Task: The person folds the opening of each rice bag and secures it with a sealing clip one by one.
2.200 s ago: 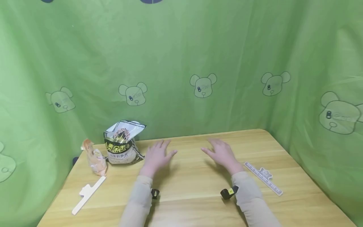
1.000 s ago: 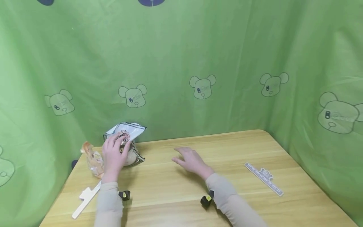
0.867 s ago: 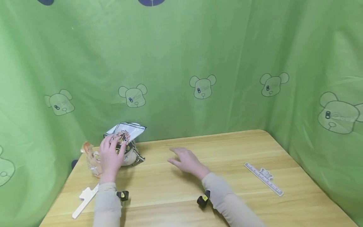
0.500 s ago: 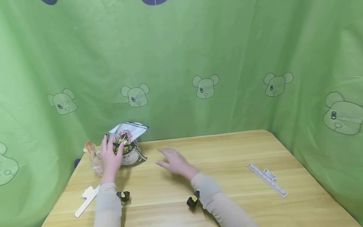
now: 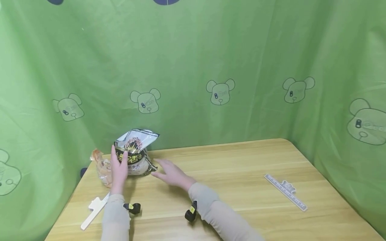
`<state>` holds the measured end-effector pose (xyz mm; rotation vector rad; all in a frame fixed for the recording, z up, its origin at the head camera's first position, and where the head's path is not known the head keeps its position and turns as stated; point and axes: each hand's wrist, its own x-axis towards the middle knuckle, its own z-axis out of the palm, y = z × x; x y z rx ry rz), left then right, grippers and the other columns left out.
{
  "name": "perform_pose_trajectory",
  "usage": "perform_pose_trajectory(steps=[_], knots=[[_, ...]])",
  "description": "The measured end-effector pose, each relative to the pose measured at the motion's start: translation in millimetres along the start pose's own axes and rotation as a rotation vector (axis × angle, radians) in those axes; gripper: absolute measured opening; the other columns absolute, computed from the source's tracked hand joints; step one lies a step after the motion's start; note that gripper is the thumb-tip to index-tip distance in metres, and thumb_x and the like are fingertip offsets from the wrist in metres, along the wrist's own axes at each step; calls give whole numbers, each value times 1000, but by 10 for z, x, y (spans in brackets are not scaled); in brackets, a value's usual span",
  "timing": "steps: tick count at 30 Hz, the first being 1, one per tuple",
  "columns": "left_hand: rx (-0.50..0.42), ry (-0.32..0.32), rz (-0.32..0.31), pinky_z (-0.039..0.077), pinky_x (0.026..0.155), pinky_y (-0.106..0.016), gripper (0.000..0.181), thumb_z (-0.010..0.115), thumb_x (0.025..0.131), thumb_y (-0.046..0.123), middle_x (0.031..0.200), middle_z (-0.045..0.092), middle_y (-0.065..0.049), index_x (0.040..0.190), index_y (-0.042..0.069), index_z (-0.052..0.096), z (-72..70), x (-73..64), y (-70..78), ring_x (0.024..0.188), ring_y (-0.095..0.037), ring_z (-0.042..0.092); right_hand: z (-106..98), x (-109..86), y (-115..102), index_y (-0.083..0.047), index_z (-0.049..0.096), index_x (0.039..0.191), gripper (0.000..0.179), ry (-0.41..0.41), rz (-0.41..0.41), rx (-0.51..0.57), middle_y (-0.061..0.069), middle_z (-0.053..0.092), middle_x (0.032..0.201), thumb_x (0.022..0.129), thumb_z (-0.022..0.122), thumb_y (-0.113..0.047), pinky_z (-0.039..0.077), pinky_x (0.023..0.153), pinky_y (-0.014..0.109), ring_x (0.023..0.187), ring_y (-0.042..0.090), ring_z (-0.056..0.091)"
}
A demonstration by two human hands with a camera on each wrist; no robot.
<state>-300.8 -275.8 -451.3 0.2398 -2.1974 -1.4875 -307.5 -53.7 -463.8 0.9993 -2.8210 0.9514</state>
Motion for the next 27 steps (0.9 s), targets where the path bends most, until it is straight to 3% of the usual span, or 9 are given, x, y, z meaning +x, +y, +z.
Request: perform_pose_trajectory(steps=[8,17,22,27], knots=[[-13,-61,-69,7,112,-53,61,29,92,53,152,9,0,144,28,9,-75,1,-13,139,-29,10,109,176,-83,-27,17,142,69,10,58,235,-3,24,148,86,45,-54,27,109,44,134,22,29],[1,-48,-75,11,110,-56,61,25,90,58,150,18,-6,142,27,20,-75,-1,-9,137,-34,17,194,292,-109,-31,7,143,76,21,1,300,-5,18,150,84,48,-55,25,109,46,136,22,24],[43,-31,-47,15,109,-57,62,24,90,59,148,24,-8,141,25,23,-27,-7,-5,135,-35,22,215,316,-106,-31,7,143,80,20,16,312,-4,17,150,82,52,-56,25,109,47,136,21,24],[65,-66,-32,17,108,-57,63,23,88,64,148,26,-6,140,30,25,58,-33,-15,134,-35,25,237,308,-107,-25,9,144,86,38,38,332,5,18,150,79,54,-57,26,109,47,135,24,26]])
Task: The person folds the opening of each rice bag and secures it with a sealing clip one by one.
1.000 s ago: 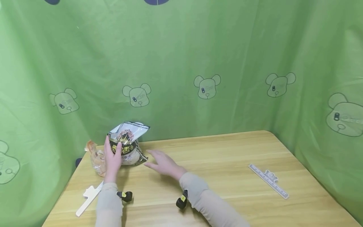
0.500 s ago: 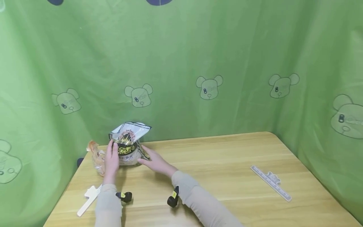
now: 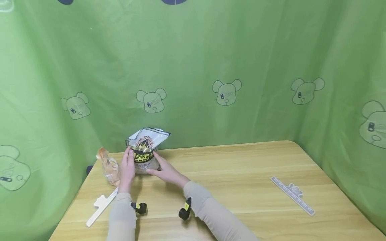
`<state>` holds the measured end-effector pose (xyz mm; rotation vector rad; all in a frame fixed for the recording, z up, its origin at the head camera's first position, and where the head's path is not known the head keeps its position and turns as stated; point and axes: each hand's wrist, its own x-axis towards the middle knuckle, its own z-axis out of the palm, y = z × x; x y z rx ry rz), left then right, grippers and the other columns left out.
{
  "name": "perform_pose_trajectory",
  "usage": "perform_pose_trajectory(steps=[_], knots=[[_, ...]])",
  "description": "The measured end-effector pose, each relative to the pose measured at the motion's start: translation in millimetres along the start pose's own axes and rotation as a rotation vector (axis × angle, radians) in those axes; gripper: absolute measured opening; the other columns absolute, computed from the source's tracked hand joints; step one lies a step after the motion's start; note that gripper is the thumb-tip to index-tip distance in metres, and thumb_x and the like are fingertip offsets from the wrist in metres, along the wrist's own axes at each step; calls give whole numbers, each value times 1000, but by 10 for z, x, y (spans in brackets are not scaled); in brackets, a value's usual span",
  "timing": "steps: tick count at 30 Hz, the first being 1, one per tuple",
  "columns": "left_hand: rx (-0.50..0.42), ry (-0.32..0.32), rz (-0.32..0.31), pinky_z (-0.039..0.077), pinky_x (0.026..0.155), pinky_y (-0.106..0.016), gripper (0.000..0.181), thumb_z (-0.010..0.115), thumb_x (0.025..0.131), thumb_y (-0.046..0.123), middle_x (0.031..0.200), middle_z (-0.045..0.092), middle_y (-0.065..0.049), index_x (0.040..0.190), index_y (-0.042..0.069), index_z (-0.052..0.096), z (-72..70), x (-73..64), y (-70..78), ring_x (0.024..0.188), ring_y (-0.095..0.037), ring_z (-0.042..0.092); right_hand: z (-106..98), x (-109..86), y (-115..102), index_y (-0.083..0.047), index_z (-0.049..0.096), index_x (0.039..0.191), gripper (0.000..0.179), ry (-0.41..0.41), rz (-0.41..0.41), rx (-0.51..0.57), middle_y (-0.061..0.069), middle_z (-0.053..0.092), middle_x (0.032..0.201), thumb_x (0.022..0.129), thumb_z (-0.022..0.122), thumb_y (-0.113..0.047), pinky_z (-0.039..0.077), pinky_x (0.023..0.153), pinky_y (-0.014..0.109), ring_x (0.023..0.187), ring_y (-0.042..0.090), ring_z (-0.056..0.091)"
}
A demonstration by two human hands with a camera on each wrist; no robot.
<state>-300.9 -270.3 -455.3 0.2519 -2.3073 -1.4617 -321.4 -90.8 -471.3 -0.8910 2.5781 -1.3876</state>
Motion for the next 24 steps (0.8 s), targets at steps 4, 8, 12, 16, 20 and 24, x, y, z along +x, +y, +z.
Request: perform_pose_trajectory(steps=[4,8,12,16,20,24], knots=[[6,-28,18,18,108,-57,60,23,88,62,147,27,-5,139,31,27,68,-16,23,134,-34,25,-71,-40,8,-22,10,144,87,21,18,20,6,19,150,79,58,-53,27,109,45,135,24,26],[-21,-67,23,17,110,-54,56,23,90,60,148,27,0,138,33,28,99,-17,55,136,-30,24,-176,-77,23,-21,12,144,87,24,26,42,4,19,150,78,60,-50,27,109,45,135,24,26],[-53,-109,27,16,111,-51,55,22,91,58,147,27,2,138,30,30,117,-31,91,137,-26,23,-250,-120,66,-19,13,144,84,24,38,69,5,21,149,80,63,-41,30,107,43,134,25,29],[-71,-132,31,17,112,-47,55,22,91,57,147,28,3,137,29,32,128,-36,120,137,-24,23,-312,-150,107,-18,16,143,80,32,39,120,6,28,146,80,64,-22,35,105,39,130,24,35],[-70,-145,40,19,112,-47,56,22,91,57,146,29,3,136,28,35,155,-33,135,136,-25,26,-379,-179,135,-17,18,143,79,34,34,159,7,31,145,78,64,-15,37,104,38,129,24,38],[-68,-152,55,21,111,-48,55,23,91,57,145,32,2,135,26,38,196,-26,140,134,-25,29,-450,-211,161,-19,18,143,79,32,50,166,6,31,145,78,63,-14,36,104,40,129,25,38]])
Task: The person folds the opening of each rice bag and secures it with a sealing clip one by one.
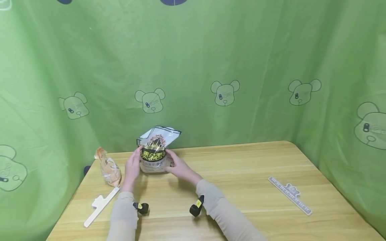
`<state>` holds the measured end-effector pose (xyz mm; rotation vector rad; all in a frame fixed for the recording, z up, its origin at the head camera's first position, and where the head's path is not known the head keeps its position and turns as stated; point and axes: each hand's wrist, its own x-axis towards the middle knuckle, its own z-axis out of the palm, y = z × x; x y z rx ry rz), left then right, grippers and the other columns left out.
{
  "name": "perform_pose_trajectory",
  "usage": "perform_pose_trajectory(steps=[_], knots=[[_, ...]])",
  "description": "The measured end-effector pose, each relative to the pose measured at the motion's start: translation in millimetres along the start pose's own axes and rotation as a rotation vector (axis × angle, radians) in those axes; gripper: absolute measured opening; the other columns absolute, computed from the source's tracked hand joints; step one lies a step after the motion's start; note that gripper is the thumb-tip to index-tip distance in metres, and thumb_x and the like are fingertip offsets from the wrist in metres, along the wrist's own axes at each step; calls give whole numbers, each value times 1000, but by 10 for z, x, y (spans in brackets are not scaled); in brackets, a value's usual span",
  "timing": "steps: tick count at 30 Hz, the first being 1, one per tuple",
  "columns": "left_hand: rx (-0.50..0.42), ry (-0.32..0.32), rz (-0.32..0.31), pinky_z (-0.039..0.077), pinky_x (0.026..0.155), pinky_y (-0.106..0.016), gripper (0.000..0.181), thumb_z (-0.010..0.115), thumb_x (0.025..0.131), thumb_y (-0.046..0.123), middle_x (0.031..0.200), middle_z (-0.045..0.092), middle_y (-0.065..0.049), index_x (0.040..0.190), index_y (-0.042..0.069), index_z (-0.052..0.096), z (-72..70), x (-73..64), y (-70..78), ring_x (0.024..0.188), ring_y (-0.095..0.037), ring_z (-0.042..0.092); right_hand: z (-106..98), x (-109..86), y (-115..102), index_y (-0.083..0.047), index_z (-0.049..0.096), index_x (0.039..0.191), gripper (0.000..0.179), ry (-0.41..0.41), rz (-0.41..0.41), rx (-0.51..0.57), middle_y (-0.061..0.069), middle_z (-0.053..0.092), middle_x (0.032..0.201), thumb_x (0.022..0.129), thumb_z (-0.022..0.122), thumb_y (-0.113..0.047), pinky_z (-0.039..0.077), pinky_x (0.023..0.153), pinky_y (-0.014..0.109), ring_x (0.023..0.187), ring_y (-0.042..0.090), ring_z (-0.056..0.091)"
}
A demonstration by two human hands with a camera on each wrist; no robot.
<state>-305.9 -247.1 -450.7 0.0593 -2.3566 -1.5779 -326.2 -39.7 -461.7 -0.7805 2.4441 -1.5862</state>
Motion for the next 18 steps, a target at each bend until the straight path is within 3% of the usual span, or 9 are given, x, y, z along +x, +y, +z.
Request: perform_pose_trajectory(steps=[9,18], knots=[[30,-23,43,27,108,-48,57,24,90,58,143,36,-2,133,25,41,102,-6,27,130,-27,35,-137,-55,84,-22,19,142,79,6,10,15,6,32,144,78,62,-11,38,103,39,128,25,39],[33,-48,64,45,94,-44,55,27,90,57,139,42,-3,131,24,45,186,-32,63,117,-29,50,-264,-158,122,-17,18,142,78,7,23,4,7,33,144,78,63,-13,37,103,39,128,24,38]])
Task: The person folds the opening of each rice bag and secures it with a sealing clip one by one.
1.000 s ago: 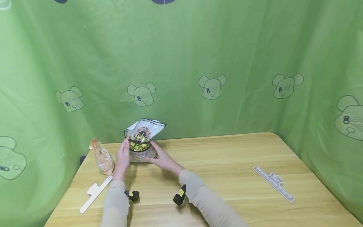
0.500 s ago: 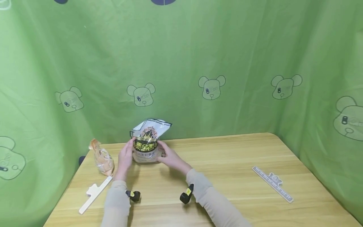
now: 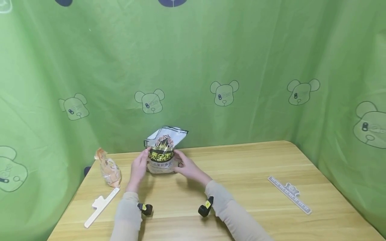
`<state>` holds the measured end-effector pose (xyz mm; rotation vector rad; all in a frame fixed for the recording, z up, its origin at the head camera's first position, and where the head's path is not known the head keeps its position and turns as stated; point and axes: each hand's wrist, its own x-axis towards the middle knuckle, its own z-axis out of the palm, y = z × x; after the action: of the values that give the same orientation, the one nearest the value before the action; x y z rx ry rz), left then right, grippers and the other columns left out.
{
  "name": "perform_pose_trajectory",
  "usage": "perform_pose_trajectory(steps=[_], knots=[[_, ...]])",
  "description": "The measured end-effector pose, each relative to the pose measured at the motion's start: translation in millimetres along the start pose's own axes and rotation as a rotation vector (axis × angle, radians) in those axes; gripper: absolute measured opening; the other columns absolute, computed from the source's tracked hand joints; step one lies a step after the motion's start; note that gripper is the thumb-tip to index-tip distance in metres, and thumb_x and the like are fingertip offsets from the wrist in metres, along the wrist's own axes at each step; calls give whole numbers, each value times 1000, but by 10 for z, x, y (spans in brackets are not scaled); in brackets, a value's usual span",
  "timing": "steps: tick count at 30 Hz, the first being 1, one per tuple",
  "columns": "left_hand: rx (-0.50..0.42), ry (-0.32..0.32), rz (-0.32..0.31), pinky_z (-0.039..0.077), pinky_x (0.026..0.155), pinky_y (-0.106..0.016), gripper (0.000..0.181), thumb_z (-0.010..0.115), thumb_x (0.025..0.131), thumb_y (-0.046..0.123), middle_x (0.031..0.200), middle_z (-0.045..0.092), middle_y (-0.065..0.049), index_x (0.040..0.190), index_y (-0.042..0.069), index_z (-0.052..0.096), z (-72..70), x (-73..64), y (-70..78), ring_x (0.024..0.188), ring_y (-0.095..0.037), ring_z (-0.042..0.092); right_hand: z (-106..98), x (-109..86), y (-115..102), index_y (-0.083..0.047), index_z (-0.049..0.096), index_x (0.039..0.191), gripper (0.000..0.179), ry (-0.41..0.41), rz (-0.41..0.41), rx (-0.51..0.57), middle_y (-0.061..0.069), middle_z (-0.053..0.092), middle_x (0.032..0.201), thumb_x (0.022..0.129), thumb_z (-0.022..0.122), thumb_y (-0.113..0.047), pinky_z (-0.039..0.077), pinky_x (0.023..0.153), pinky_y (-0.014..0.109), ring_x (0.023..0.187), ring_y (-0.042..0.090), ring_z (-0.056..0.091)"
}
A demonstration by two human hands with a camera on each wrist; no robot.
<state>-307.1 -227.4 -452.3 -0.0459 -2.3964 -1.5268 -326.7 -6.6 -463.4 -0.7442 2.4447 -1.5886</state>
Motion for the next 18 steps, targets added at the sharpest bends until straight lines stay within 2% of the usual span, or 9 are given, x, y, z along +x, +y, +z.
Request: perform_pose_trajectory(steps=[8,15,18], knots=[[-18,-33,-5,46,92,-45,54,29,90,57,139,42,-4,130,25,46,99,-28,62,118,-31,50,-131,-72,72,-15,19,142,79,-9,-7,25,8,31,144,78,64,-13,36,104,42,129,25,37],[29,-36,22,50,87,-42,51,30,91,56,134,48,-6,128,26,48,210,-54,111,103,-31,60,-300,-233,-35,-12,18,142,79,-49,-17,73,13,27,145,78,64,-8,30,105,49,131,34,32],[26,-46,41,50,86,-42,50,31,91,54,133,50,-7,128,24,48,253,-64,137,103,-31,59,-356,-285,-19,-12,18,142,79,-52,-24,74,13,28,145,78,64,-7,30,106,49,131,34,32]])
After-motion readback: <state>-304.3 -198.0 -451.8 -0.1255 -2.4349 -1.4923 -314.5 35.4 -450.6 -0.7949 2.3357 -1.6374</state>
